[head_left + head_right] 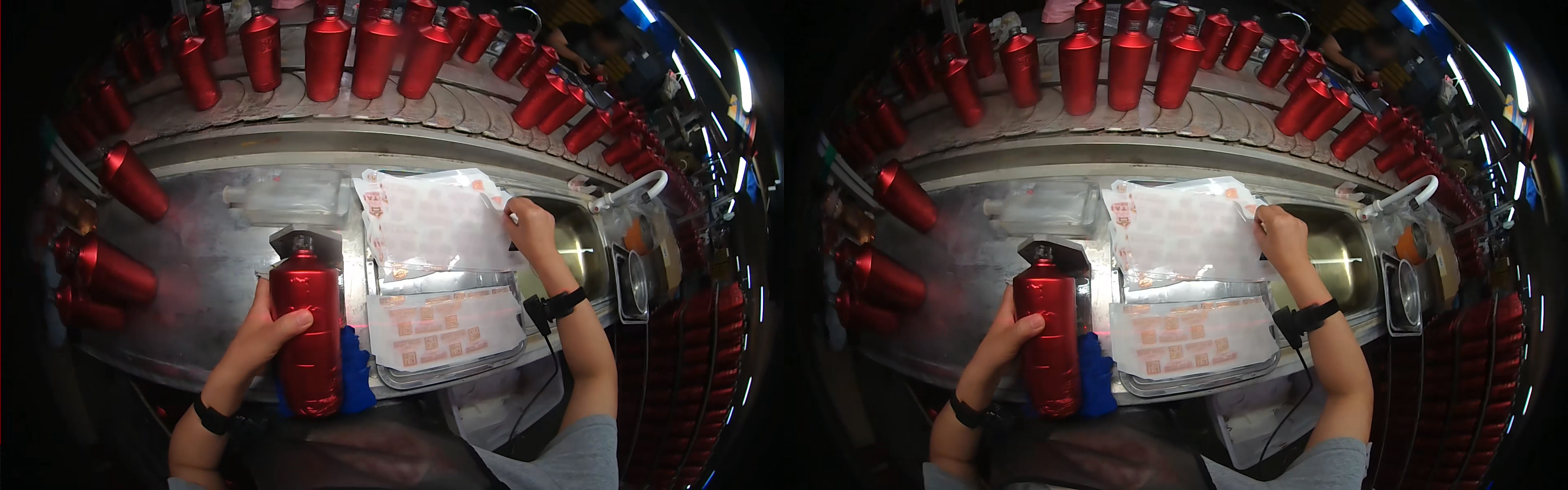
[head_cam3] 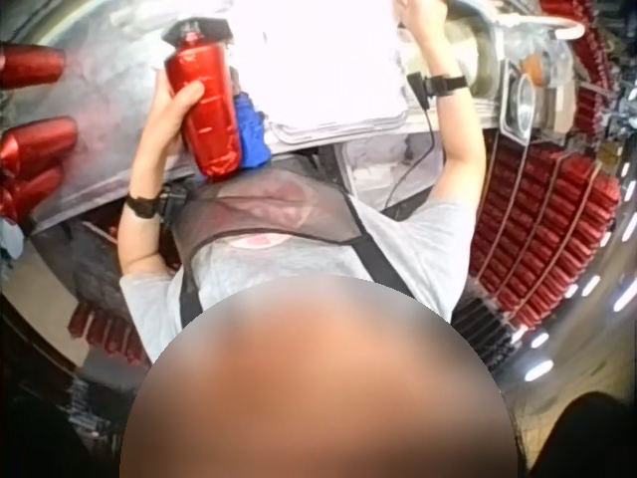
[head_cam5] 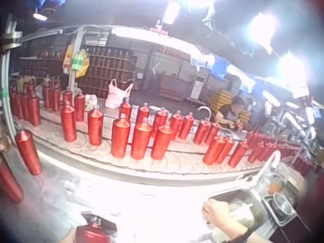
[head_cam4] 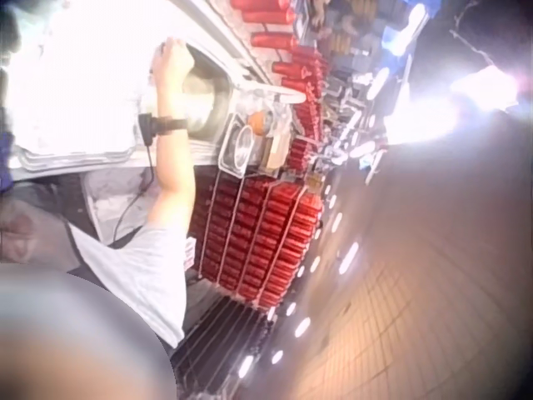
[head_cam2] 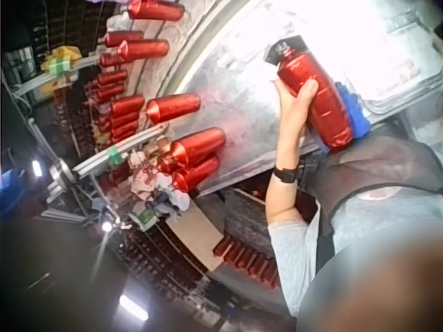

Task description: Applying labels and stickers to red liquor bottles on a factory assembly line.

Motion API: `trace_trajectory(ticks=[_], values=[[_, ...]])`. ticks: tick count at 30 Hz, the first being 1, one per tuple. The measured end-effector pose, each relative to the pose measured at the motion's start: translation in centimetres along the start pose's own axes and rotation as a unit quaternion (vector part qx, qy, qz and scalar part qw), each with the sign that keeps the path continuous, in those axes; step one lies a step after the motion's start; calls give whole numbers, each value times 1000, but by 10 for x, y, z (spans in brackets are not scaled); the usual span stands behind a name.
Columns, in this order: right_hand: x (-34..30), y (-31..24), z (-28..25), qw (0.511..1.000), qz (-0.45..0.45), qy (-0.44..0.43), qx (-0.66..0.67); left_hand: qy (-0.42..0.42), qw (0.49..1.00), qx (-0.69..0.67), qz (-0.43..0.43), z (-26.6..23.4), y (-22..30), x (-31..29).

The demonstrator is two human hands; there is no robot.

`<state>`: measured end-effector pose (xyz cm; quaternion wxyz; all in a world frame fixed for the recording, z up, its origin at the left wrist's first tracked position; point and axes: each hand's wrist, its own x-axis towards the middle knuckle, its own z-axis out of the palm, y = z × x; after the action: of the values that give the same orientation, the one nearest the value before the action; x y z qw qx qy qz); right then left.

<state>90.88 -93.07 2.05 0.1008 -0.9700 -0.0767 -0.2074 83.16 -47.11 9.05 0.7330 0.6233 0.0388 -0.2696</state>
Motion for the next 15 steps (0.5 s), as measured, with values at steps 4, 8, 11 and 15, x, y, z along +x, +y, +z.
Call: trace_trajectory(ticks=[4,8,11,15], values=[[-8,-25,-12,998,37,6,42,5,1000,-2,2,1,-7,-2],[-21,-45,-26,994,80,50,49,-3,1000,-5,0,3,-9,-4],[-27,-64,-50,983,108,123,80,-6,1000,5,13,5,-9,-7],[-45,-68,-80,948,137,238,161,-3,999,35,26,9,-10,-6]])
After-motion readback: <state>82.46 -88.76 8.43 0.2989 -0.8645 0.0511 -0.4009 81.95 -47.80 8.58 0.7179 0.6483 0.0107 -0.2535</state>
